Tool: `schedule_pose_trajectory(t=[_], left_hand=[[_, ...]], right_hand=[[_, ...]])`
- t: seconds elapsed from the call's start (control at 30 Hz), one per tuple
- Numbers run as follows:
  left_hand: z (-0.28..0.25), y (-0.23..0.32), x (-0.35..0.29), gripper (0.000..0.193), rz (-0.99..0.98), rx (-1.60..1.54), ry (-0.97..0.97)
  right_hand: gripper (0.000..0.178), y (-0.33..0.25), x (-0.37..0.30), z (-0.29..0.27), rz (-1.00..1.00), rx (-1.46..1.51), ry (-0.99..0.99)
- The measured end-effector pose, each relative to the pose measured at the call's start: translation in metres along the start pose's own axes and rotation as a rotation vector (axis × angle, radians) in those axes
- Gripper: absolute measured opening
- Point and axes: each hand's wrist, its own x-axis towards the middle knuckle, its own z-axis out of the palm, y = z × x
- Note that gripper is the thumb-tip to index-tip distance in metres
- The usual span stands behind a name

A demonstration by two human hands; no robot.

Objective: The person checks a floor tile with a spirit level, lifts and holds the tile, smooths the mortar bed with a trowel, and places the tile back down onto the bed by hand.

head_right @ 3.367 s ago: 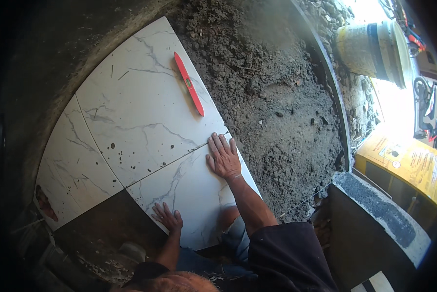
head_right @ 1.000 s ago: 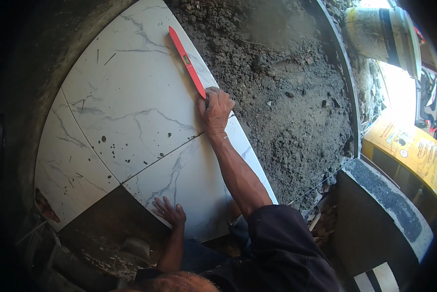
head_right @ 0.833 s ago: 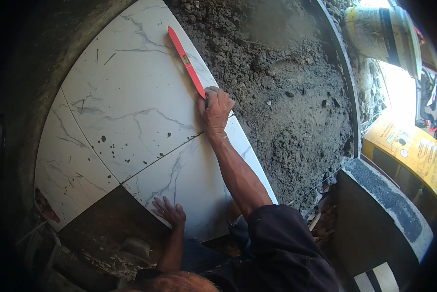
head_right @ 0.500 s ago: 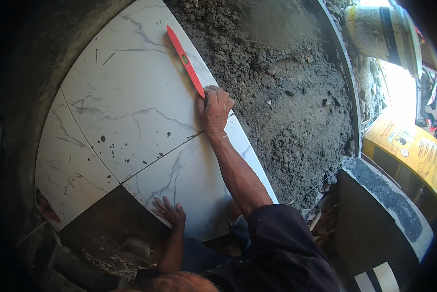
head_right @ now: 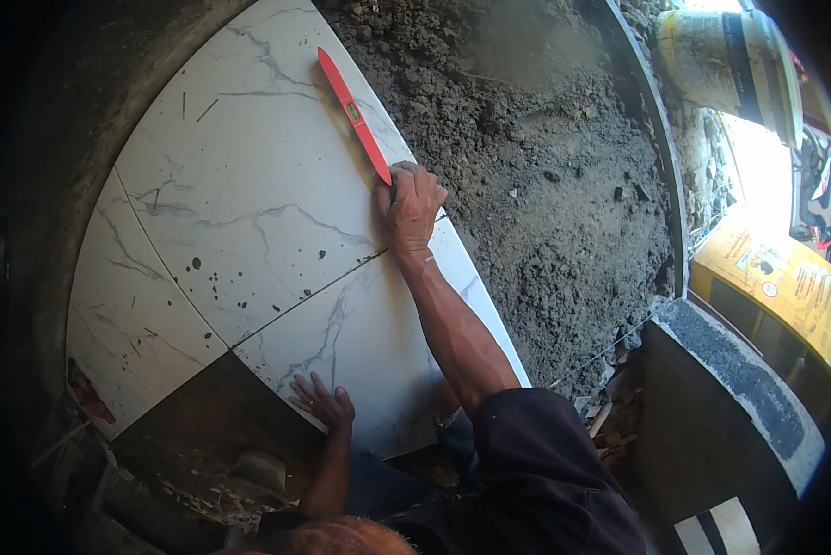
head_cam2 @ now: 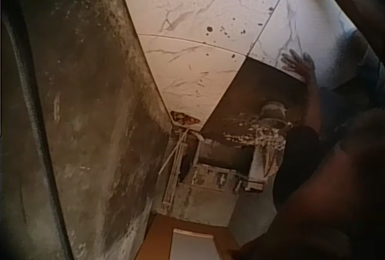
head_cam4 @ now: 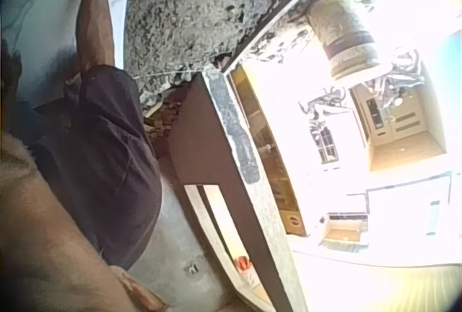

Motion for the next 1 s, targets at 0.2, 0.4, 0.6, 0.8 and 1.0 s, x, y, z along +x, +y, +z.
schedule_pose_trajectory(t=[0.2, 0.4, 0.6, 0.8, 1.0], left_hand=[[0.0, -0.001, 0.0, 0.06, 0.005, -0.002, 0.019], [-0.001, 0.001, 0.0, 0.06, 0.007, -0.008, 0.007], [0.0, 0.001, -0.001, 0.06, 0.024, 0.005, 0.006], [-0.004, -0.002, -0.001, 0.059, -0.008, -0.002, -0.003], [-0.007, 0.001, 0.001, 0.059, -0.038, -0.034, 0.033]], right_hand=[[0.023, -0.001, 0.0, 0.002, 0.007, 0.001, -0.002], [0.024, 0.001, 0.001, 0.0, 0.001, -0.004, 0.0], [0.026, 0.003, 0.0, 0.0, -0.005, -0.028, -0.007], [0.034, -0.005, -0.001, 0.002, -0.014, -0.03, -0.006], [0.031, 0.008, -0.007, 0.008, -0.074, -0.176, -0.061]])
